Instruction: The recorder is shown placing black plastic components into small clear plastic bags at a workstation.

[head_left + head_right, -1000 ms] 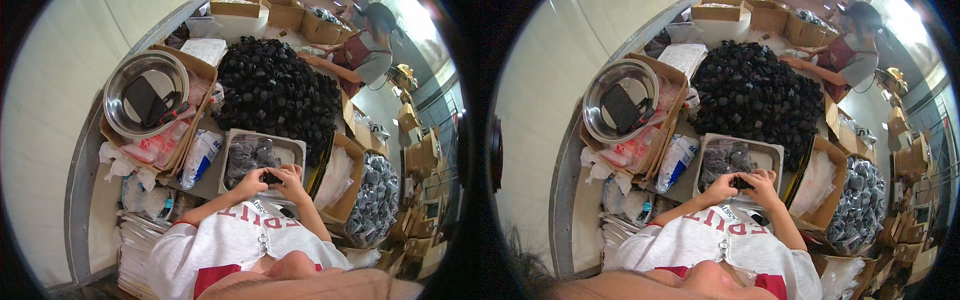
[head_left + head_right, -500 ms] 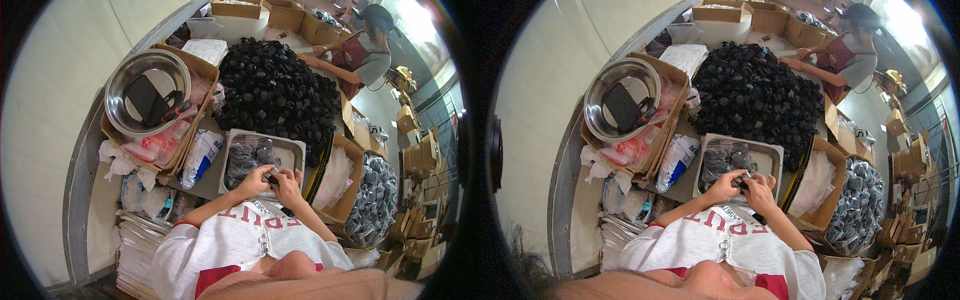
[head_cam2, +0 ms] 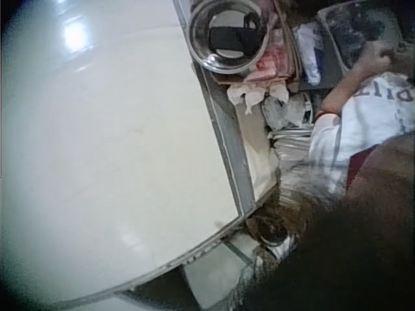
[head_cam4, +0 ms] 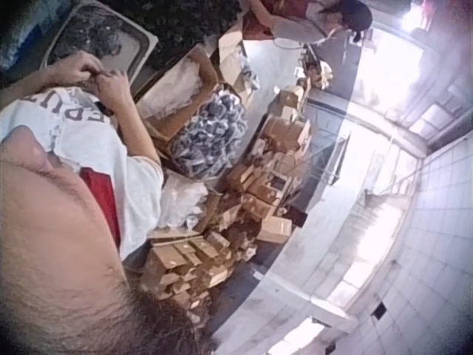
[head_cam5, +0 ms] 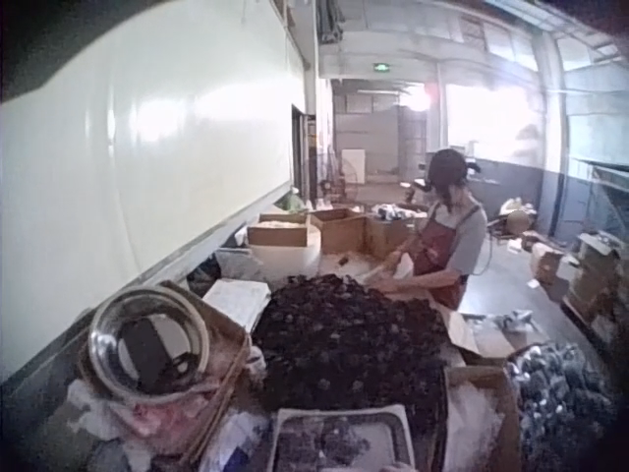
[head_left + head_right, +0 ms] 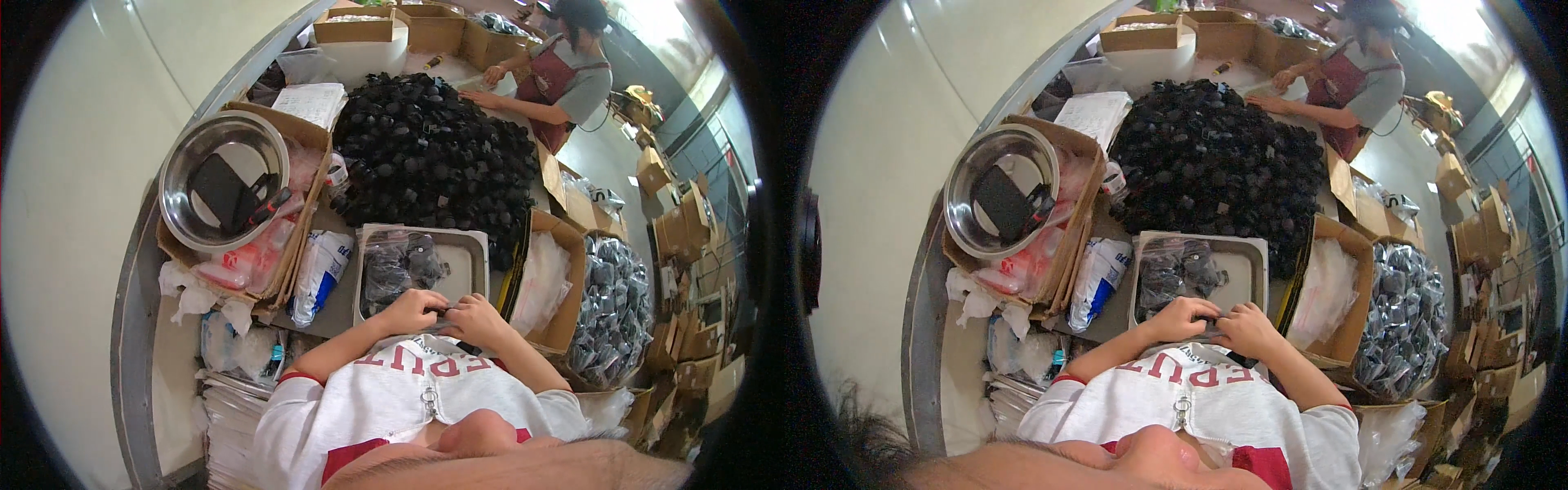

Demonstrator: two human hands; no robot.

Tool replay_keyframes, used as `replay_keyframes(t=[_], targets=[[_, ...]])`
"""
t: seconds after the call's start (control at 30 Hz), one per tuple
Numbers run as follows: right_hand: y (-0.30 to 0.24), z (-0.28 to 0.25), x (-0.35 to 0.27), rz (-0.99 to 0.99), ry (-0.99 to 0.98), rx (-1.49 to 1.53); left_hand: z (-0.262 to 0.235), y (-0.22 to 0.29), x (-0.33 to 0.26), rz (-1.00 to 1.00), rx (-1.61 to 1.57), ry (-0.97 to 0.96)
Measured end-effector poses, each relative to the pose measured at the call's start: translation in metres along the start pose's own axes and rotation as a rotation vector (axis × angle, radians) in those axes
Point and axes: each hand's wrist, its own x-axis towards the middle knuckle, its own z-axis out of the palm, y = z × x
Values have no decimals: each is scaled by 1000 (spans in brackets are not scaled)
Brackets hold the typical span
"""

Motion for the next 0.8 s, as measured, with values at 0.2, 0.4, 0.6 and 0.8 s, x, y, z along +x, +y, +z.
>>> replay_keyframes(t=[0.2,0.4,0.6,0.8], targets=[[5,1,-13,3,87,-51,-20,-10,-7,193,411,-108],[9,-2,-22,213,346,-63,-24,-5,3,244,410,-9],[-3,9,-4,214,432,194,-6,13,17,362,294,80],[-6,17,5,290,588,180,0,3,16,301,273,268]])
